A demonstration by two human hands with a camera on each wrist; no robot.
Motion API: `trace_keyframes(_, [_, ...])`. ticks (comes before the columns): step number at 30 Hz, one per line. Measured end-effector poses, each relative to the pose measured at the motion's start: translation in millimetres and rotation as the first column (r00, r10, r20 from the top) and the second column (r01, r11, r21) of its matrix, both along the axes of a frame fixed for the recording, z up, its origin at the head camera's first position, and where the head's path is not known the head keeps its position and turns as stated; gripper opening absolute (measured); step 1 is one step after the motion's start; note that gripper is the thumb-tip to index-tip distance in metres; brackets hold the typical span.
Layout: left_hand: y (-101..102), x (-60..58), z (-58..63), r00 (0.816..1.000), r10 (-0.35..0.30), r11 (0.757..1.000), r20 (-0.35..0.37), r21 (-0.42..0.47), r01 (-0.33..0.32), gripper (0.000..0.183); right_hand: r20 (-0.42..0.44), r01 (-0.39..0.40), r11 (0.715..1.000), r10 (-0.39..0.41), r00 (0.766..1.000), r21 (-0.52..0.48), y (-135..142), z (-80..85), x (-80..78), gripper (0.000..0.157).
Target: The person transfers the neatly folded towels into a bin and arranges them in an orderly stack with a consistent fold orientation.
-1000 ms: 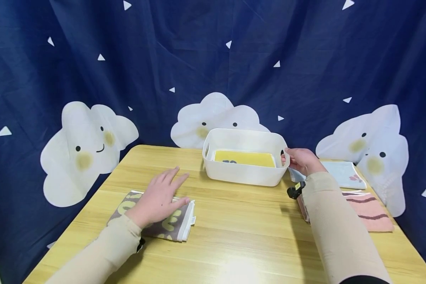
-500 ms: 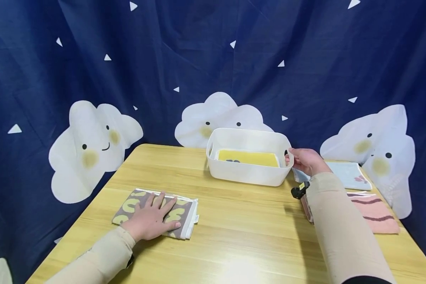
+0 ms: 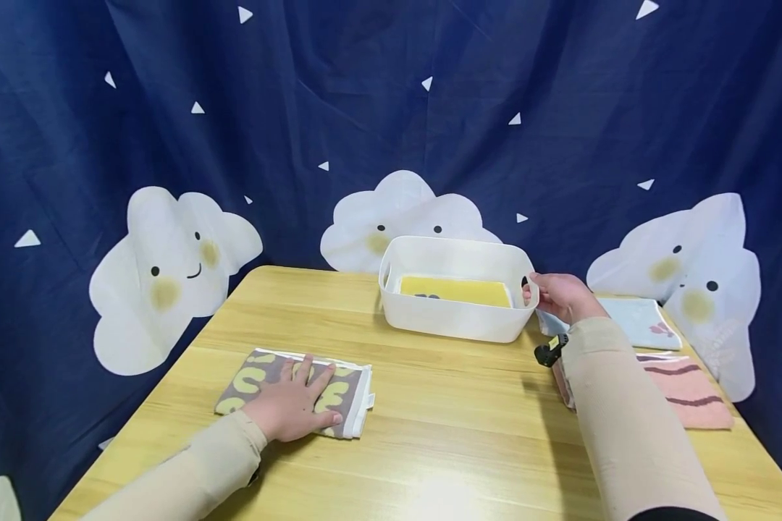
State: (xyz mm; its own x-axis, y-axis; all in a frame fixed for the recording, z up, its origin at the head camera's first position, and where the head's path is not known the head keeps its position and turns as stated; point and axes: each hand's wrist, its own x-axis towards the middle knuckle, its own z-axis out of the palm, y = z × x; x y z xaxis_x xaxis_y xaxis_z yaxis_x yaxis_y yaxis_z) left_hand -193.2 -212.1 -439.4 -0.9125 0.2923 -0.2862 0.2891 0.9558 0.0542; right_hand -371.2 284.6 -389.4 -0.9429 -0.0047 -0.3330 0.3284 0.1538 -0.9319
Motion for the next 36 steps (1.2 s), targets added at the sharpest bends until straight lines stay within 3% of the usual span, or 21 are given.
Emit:
trace_keyframes(7, [23, -3.3, 1.8, 1.0, -0.011, 1.0, 0.012, -0.012, 0.011, 0.094, -0.003, -0.003, 1.0, 0.003, 1.0, 0.009, -2, 1.0, 1.2, 0.041])
trace_keyframes(22, [81, -11.7, 0.5, 1.0, 0.006, 0.996, -0.015, -0.091, -0.008, 0.094, 0.001, -0.027, 1.0, 0.027, 1.0, -0.012, -2, 2.4, -0.1, 0.045])
trace_keyframes(36, [154, -23.8, 0.1, 0.998, -0.041, 0.988, -0.053, -0.148, 0.033, 0.095, 0.005, -0.022, 1.0, 0.022, 1.0, -0.022, -2, 2.4, 0.4, 0.045])
